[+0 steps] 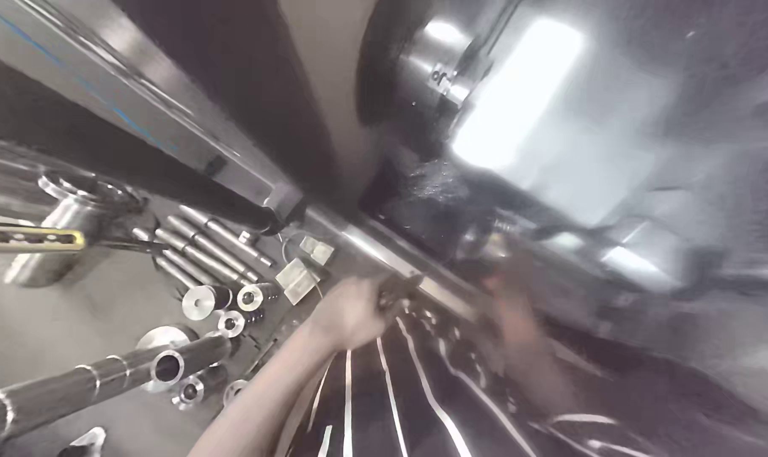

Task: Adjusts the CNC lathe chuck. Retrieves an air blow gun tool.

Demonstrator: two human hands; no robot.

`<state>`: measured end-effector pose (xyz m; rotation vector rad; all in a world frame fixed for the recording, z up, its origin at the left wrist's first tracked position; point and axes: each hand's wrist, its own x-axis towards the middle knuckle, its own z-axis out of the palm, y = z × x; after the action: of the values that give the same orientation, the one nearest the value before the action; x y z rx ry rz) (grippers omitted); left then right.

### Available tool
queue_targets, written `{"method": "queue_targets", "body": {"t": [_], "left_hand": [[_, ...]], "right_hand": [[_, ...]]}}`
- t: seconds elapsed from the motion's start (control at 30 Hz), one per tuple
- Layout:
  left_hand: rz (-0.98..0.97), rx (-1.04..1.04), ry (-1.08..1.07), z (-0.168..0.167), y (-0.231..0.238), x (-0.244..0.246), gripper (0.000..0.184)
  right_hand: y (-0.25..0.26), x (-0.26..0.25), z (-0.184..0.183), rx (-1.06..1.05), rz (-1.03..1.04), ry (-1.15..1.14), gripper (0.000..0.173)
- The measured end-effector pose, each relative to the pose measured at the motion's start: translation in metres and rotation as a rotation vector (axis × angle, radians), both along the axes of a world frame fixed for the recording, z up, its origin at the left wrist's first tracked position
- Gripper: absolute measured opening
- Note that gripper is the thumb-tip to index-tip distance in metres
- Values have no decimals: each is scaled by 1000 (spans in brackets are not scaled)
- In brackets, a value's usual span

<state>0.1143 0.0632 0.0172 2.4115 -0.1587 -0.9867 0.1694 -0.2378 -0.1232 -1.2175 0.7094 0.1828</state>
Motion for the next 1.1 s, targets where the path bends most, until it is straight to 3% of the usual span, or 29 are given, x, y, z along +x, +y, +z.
{"method": "queue_targets", "body": {"t": [0.13,0.27,0.37,0.43,0.5,0.57,0.7,0.87,0.93,1.0,1.1], "left_hand": [[71,-187,-128,30,46,-55,49],[189,-481,-614,52,105,-112,57],[535,-692,-863,30,121,-148,53],[823,-879,-925,10,119,-160,48],[1098,-969,-991,2,112,-146,48],[1187,-1089,-1109,-1,107,-118,48],[1167,-1166,-1073,-17,104,-64,54],[1252,-1179,-970,-53,103,-26,56],[1340,-1120,-961,-63,102,-22,50],[1507,-1096,-905,-65,96,-16,38],[1375,-1044,-759,-79,94,-9,48]], "right_hand": [[13,3,20,-32,-108,73,53],[4,-1,16,32,-48,-70,60],[16,-14,48,-33,14,-181,58],[16,-13,54,81,69,-323,56],[11,-13,54,203,187,-475,57],[11,-13,59,245,292,-529,58],[26,-14,66,350,533,-641,55],[70,-25,113,190,555,-343,79],[66,-22,87,234,683,-351,77],[49,-9,43,419,903,-399,72],[65,-4,38,486,1042,-254,71]]}}
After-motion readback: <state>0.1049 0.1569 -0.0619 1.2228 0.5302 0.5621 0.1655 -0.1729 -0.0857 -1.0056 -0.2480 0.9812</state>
